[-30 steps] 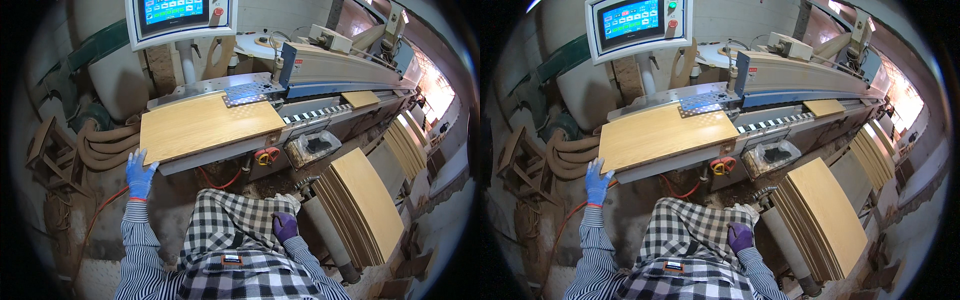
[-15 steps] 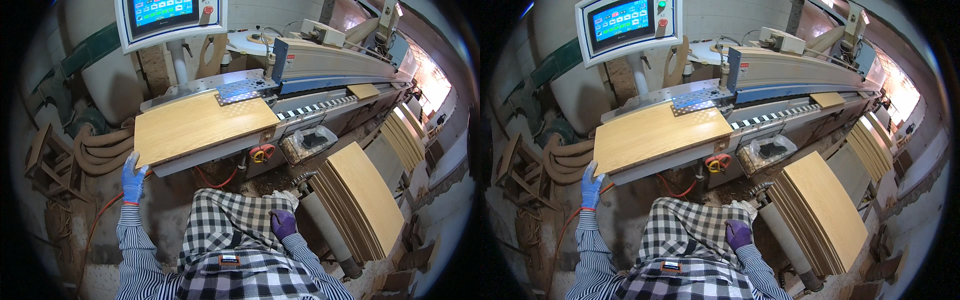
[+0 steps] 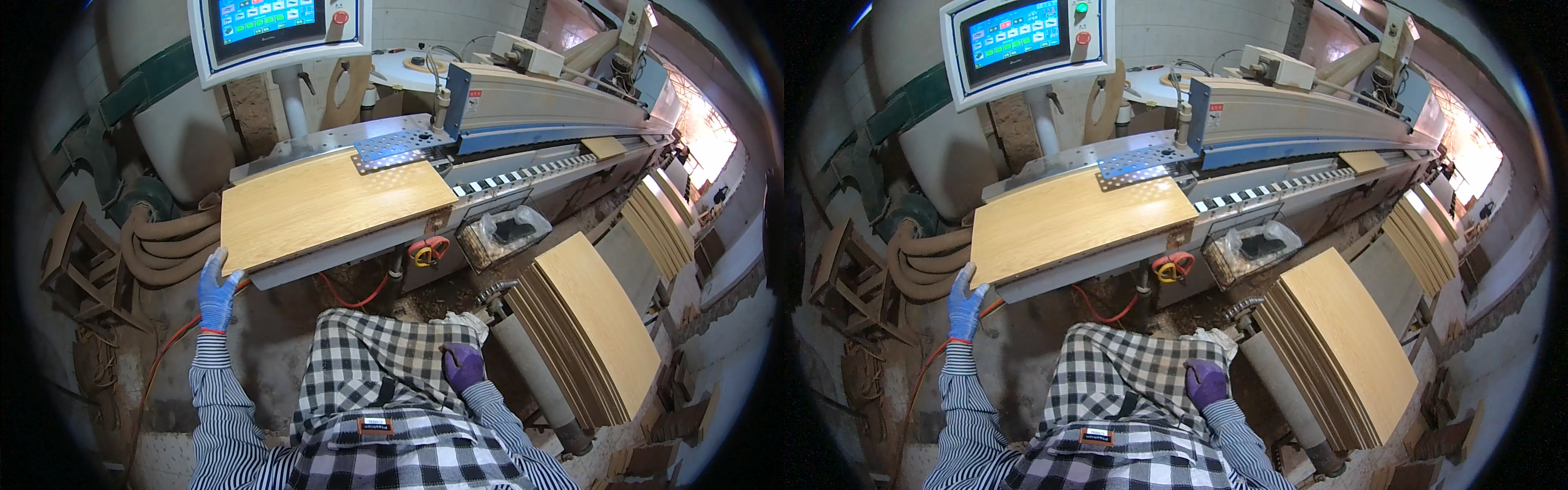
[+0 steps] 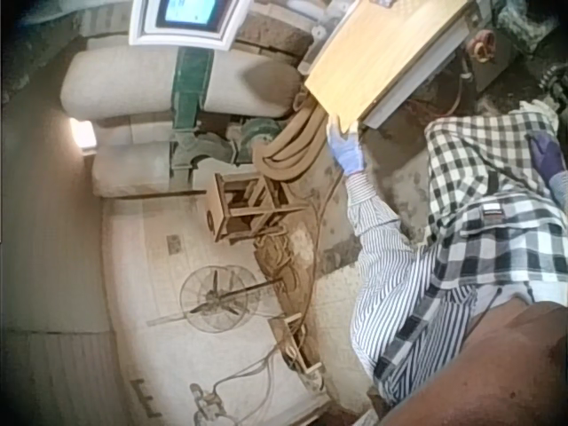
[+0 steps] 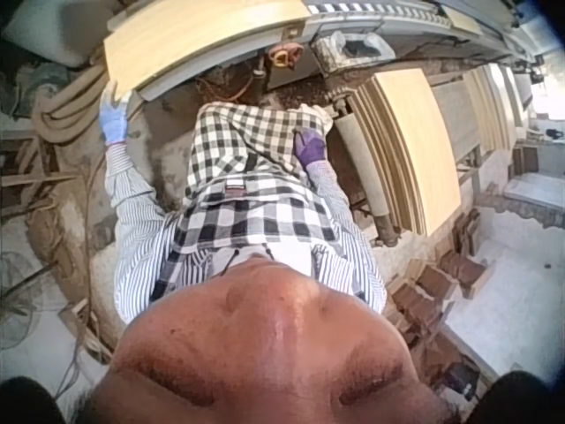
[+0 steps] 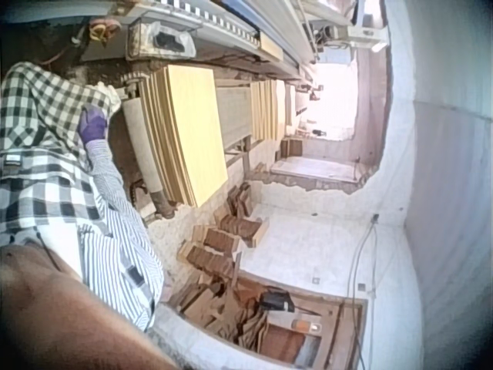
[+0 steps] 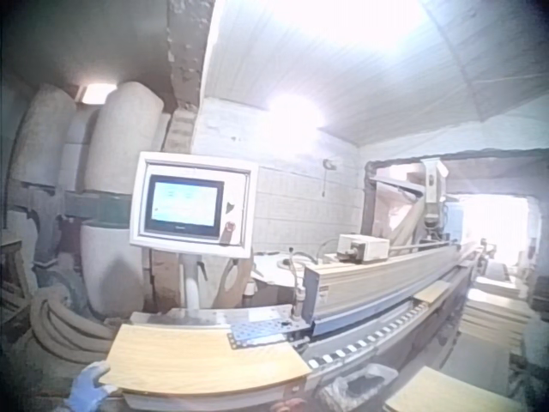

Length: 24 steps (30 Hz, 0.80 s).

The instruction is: The person repeatedly feeds rectangular wooden boards through a stationary belt sander, one at a time, using both hands. After each pass, the person removes the board and places it on a stack to the right, then picks up the next board from a pile on the left and repeats the process.

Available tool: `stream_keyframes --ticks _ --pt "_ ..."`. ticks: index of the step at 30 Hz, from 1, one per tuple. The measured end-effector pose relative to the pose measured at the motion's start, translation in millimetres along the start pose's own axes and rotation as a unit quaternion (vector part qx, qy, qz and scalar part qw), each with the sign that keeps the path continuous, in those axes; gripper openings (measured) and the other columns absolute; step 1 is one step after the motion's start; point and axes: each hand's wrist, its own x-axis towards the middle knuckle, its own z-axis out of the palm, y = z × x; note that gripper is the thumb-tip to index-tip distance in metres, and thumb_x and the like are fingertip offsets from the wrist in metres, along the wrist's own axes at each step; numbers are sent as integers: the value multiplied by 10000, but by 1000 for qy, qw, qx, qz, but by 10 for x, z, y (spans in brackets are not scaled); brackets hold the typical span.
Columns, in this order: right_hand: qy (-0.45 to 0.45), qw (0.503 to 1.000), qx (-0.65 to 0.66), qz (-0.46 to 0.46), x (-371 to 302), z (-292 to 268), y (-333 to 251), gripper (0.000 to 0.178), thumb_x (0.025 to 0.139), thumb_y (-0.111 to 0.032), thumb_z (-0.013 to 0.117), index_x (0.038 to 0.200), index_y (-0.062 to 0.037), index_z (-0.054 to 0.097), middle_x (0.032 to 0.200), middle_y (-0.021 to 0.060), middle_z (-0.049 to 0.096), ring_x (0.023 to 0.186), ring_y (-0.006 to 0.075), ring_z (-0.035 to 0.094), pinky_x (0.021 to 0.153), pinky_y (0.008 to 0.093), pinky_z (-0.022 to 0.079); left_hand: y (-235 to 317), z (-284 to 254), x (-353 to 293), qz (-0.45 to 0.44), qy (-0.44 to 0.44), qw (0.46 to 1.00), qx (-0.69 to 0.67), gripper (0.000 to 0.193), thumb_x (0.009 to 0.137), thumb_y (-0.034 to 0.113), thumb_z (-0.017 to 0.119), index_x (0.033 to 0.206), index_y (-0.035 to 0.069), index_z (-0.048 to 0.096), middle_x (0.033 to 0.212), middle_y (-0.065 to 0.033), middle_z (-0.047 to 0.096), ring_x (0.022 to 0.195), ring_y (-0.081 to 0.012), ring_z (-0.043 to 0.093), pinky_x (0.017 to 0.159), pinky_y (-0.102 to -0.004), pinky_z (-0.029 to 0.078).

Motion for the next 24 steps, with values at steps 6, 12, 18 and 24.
stream_keyframes --ticks 6,12,18,24 --pt "143 989 -15 -37 415 -656 -159 199 822 -104 567 979 -22 659 944 209 657 892 396 618 811 460 493 361 108 -4 -42 3 998 50 575 772 102 746 1310 39 551 1394 -177 480 1348 -268 392 1104 -351 323" --pt "241 920 -295 -94 1107 -1635 -175 425 690 -20 633 1113 -48 601 1208 169 569 1115 375 519 930 471 416 245 269 33 -11 12 1000 17 614 725 109 797 1288 26 565 1402 -237 441 1320 -286 434 1064 -351 380" --pt "143 926 -346 -37 1428 -1789 613 321 763 -106 593 1082 -79 611 1110 103 619 1012 295 574 851 434 454 174 534 118 16 21 1000 -8 633 691 168 828 1264 47 589 1383 -272 444 1272 -330 467 1052 -377 398" --pt "223 904 -347 -112 1124 -1667 395 247 773 -55 553 1017 -57 597 1025 104 625 919 282 589 760 402 484 662 853 147 101 -10 977 190 644 710 376 794 1240 64 604 1305 -192 551 1292 -354 420 1121 -453 259"
